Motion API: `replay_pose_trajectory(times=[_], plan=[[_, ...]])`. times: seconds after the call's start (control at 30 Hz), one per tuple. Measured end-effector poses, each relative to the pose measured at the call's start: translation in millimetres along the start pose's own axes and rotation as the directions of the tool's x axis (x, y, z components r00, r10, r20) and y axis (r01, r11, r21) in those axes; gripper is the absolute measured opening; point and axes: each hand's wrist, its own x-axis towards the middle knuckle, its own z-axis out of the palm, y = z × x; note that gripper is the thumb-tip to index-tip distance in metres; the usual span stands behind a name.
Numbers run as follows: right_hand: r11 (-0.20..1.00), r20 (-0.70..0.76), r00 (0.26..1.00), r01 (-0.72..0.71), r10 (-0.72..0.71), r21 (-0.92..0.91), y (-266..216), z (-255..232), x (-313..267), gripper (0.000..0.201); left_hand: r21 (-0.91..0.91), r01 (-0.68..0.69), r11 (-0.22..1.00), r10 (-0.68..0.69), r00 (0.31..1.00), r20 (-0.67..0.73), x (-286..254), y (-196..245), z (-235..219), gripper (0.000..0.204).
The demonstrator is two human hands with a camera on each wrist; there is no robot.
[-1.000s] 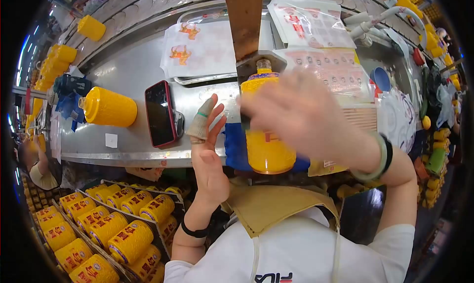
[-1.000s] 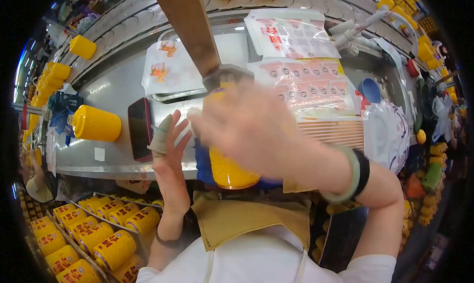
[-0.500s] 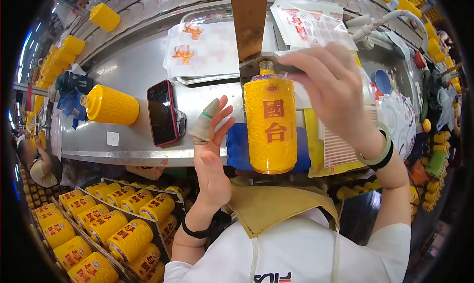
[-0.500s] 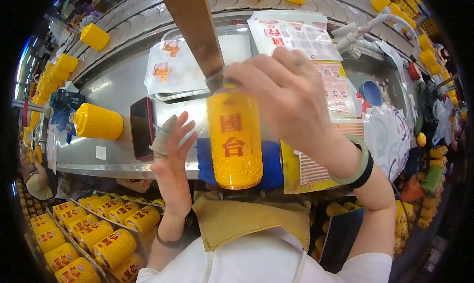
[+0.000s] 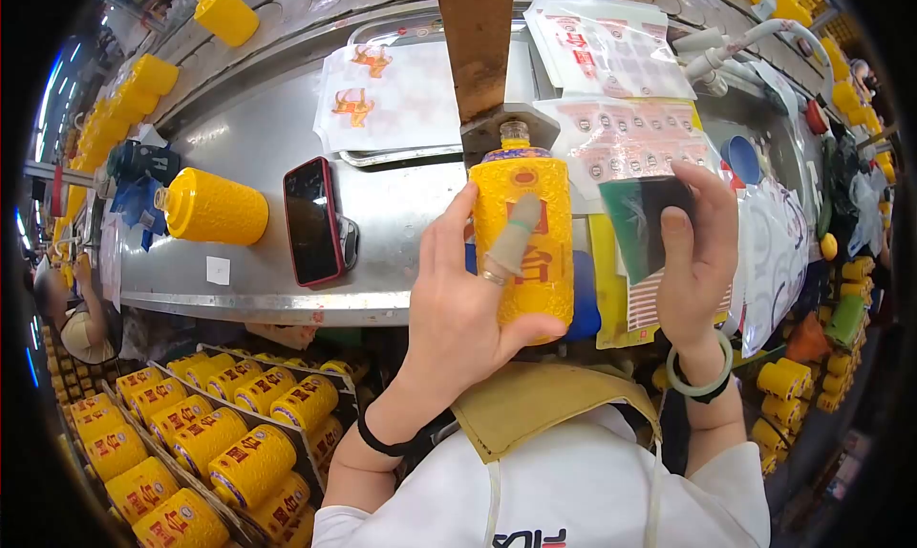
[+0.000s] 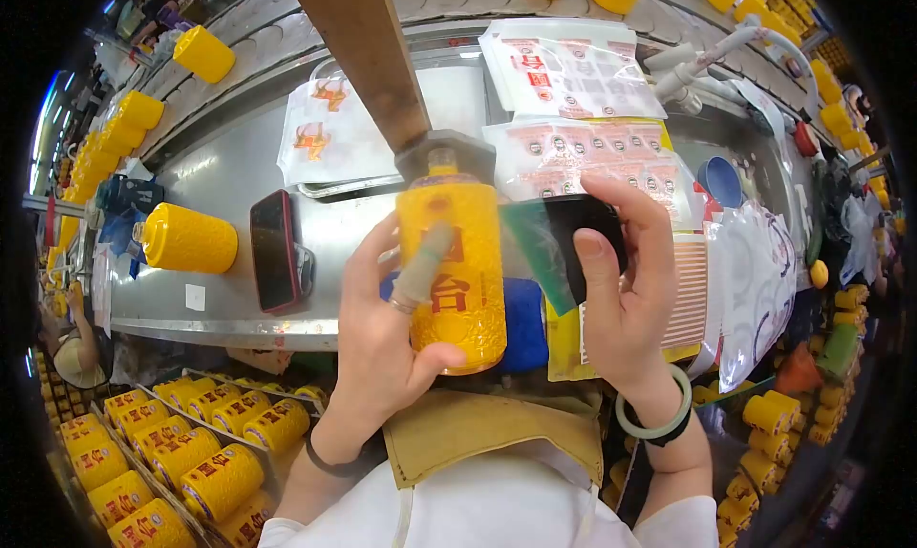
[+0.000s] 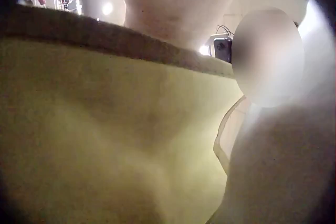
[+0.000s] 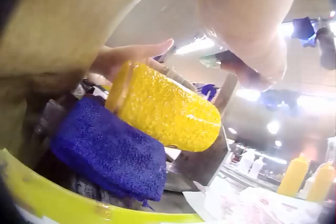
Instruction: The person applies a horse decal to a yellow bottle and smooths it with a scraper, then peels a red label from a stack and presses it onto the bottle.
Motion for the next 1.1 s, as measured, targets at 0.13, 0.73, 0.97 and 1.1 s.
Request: replay_pose_trajectory(times=[0.13, 0.73, 0.97, 1.1], plan=[[0.999, -0.009, 0.999, -0.051, 0.051, -0.012, 3, 4, -9, 0.03, 0.134, 0.016, 0.991, -0.024, 0.998, 0.057, 13, 23, -5, 0.082], [0.935, 0.058, 0.943, -0.333, 0.329, 0.122, -10, 43, -8, 0.028, 0.035, -0.006, 0.999, 0.008, 0.999, -0.044, -24, 11, 2, 0.093], [0.932, -0.013, 0.94, -0.336, 0.341, 0.135, -11, 33, -11, 0.028, -0.011, 0.035, 0.999, -0.035, 0.999, -0.002, -31, 18, 9, 0.11], [0.97, 0.039, 0.977, -0.211, 0.208, 0.12, 11, 39, -19, 0.029, 0.046, 0.024, 0.999, -0.024, 1.0, -0.008, -33, 17, 12, 0.111]])
